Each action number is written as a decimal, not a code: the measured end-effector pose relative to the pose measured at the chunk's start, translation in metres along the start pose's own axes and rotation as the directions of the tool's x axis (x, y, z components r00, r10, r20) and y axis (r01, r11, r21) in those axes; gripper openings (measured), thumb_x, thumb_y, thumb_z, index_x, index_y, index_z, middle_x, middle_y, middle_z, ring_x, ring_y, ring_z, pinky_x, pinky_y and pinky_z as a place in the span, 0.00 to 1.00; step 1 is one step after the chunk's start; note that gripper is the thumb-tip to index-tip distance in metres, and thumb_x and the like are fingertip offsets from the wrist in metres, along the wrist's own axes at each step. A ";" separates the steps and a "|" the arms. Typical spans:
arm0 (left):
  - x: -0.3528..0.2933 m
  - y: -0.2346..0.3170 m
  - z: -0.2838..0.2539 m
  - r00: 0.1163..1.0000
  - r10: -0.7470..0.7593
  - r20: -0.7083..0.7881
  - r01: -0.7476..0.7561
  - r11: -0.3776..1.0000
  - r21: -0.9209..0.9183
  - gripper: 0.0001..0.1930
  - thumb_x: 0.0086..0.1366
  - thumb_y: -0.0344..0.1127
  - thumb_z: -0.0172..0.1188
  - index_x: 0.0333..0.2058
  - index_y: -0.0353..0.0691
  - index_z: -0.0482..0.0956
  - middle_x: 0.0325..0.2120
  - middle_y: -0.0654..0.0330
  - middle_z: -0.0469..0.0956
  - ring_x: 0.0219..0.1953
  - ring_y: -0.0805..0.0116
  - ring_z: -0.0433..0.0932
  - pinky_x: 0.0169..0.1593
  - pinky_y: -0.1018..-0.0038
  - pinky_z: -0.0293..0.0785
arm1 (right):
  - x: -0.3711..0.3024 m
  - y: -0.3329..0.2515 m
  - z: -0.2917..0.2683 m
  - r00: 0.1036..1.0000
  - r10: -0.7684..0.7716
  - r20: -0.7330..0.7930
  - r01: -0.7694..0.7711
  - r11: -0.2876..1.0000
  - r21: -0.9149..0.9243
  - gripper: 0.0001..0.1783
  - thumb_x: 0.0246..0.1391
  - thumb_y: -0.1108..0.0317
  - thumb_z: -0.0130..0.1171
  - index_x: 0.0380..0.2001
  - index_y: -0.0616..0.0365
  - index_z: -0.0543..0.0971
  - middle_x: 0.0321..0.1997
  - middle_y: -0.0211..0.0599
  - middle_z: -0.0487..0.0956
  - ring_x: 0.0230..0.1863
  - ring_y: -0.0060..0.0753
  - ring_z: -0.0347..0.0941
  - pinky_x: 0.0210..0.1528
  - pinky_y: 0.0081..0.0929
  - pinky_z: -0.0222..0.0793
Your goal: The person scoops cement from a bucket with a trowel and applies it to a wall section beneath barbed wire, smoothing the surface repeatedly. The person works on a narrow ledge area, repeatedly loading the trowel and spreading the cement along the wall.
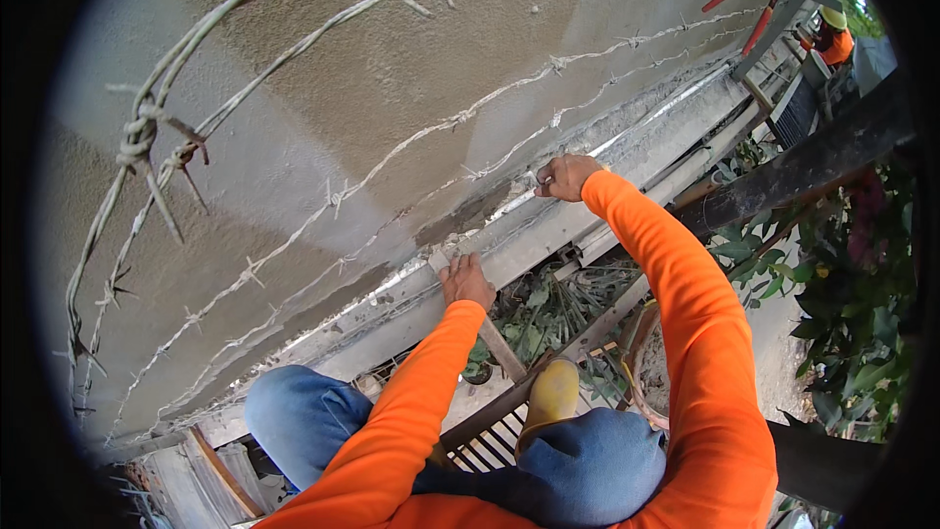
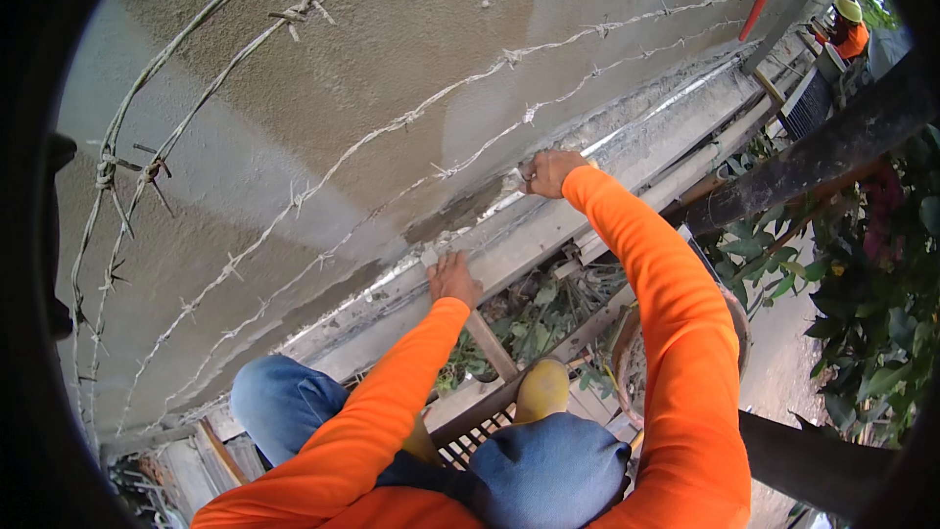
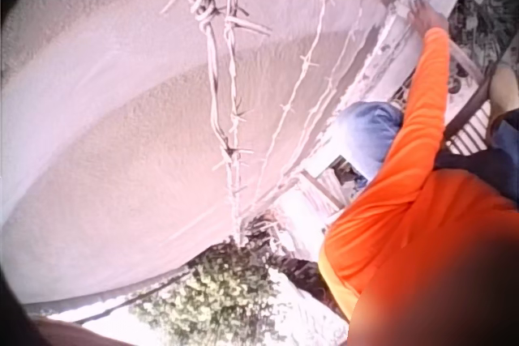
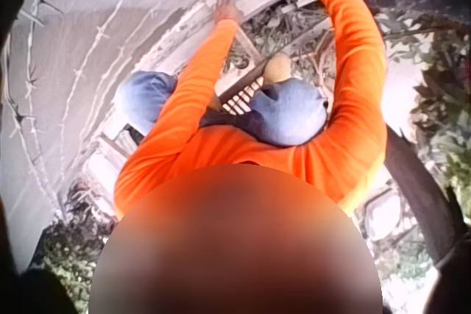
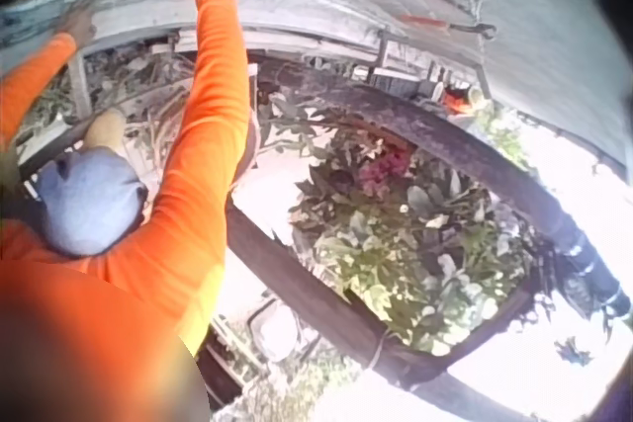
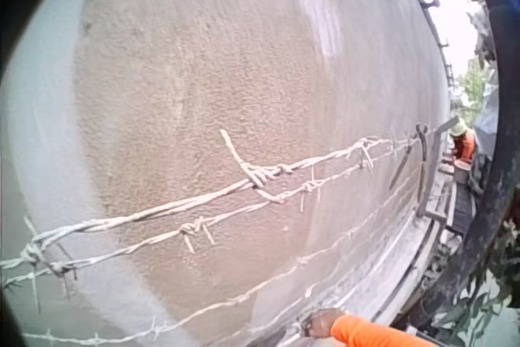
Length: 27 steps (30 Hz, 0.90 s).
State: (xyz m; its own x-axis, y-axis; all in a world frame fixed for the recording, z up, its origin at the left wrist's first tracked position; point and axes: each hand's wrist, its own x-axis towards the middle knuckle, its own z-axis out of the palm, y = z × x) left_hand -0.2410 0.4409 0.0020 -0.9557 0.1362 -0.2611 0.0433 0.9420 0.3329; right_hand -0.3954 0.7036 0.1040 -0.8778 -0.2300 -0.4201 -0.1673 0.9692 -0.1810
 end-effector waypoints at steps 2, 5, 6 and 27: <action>0.000 0.002 0.000 1.000 0.019 -0.022 -0.019 1.000 0.010 0.33 0.53 0.37 0.71 0.59 0.40 0.72 0.55 0.54 0.75 0.63 0.55 0.68 0.65 0.59 0.58 | -0.002 -0.003 0.009 0.998 -0.054 -0.022 0.051 0.992 -0.115 0.23 0.57 0.41 0.62 0.44 0.42 0.88 0.45 0.40 0.88 0.52 0.50 0.82 0.61 0.46 0.72; -0.003 0.003 0.000 0.999 0.037 -0.014 -0.037 0.999 0.009 0.32 0.53 0.37 0.71 0.57 0.40 0.73 0.54 0.55 0.76 0.62 0.56 0.69 0.64 0.60 0.58 | 0.006 -0.010 0.027 0.993 -0.107 -0.046 0.087 0.947 -0.309 0.22 0.56 0.42 0.62 0.44 0.44 0.88 0.45 0.40 0.88 0.53 0.48 0.82 0.59 0.48 0.72; -0.003 0.003 0.000 1.000 0.030 0.007 -0.030 1.000 0.009 0.32 0.53 0.37 0.72 0.57 0.40 0.73 0.54 0.55 0.76 0.62 0.56 0.69 0.64 0.60 0.58 | 0.009 -0.011 0.033 0.993 -0.103 -0.057 0.081 0.947 -0.311 0.21 0.56 0.43 0.62 0.43 0.44 0.88 0.45 0.39 0.88 0.55 0.45 0.81 0.60 0.49 0.70; -0.003 0.006 -0.002 1.000 0.015 -0.003 -0.015 0.999 0.033 0.32 0.54 0.36 0.71 0.58 0.39 0.72 0.54 0.54 0.75 0.62 0.54 0.69 0.64 0.59 0.59 | 0.064 -0.005 0.077 0.994 -0.088 -0.060 0.072 0.970 -0.233 0.19 0.62 0.43 0.59 0.47 0.40 0.86 0.47 0.32 0.87 0.58 0.41 0.77 0.61 0.53 0.56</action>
State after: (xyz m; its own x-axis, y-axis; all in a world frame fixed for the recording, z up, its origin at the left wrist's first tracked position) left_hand -0.2385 0.4454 0.0063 -0.9558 0.1494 -0.2533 0.0671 0.9494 0.3067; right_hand -0.4160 0.6770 0.0095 -0.8851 -0.3087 -0.3482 -0.3299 0.9440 0.0017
